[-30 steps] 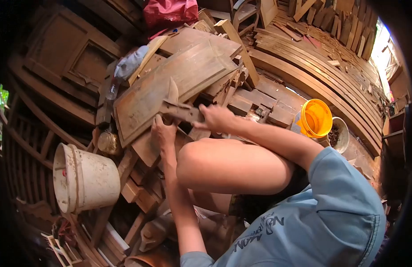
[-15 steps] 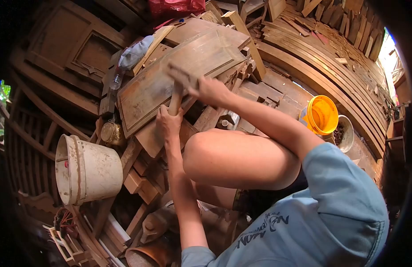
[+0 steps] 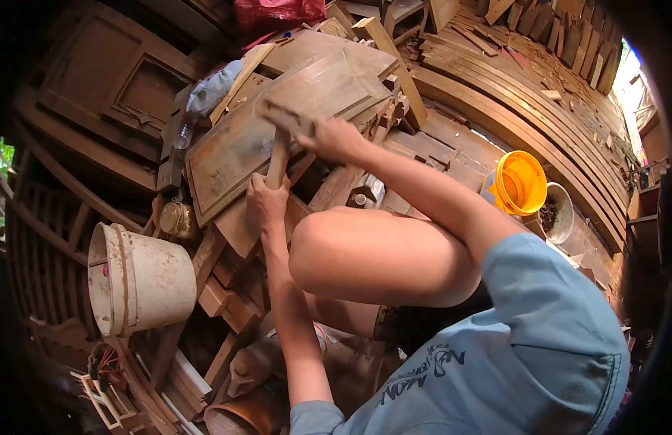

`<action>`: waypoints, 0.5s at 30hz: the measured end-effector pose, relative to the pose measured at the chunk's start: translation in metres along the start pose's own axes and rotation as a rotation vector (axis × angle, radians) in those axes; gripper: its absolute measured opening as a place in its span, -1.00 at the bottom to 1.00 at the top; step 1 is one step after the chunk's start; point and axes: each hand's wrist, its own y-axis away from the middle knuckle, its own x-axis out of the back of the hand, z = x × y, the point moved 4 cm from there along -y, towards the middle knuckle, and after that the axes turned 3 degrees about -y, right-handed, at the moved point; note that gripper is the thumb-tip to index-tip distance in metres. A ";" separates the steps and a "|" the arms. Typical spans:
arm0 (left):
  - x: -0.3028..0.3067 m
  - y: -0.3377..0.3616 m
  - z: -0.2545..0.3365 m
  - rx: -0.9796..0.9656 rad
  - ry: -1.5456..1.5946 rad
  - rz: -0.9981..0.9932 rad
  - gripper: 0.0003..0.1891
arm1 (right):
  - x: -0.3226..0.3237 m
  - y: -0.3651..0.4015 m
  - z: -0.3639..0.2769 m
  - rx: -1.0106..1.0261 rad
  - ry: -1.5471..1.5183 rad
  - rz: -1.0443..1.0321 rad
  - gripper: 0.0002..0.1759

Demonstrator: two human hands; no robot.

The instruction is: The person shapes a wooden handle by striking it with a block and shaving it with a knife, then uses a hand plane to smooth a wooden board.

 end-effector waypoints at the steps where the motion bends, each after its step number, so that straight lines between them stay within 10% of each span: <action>1: 0.001 0.002 -0.001 0.022 0.001 -0.026 -0.58 | -0.008 0.007 0.004 -0.007 -0.010 -0.002 -0.18; 15: -0.002 -0.006 -0.006 -0.032 0.118 0.054 -0.60 | -0.021 0.063 0.012 0.196 0.140 -0.041 -0.22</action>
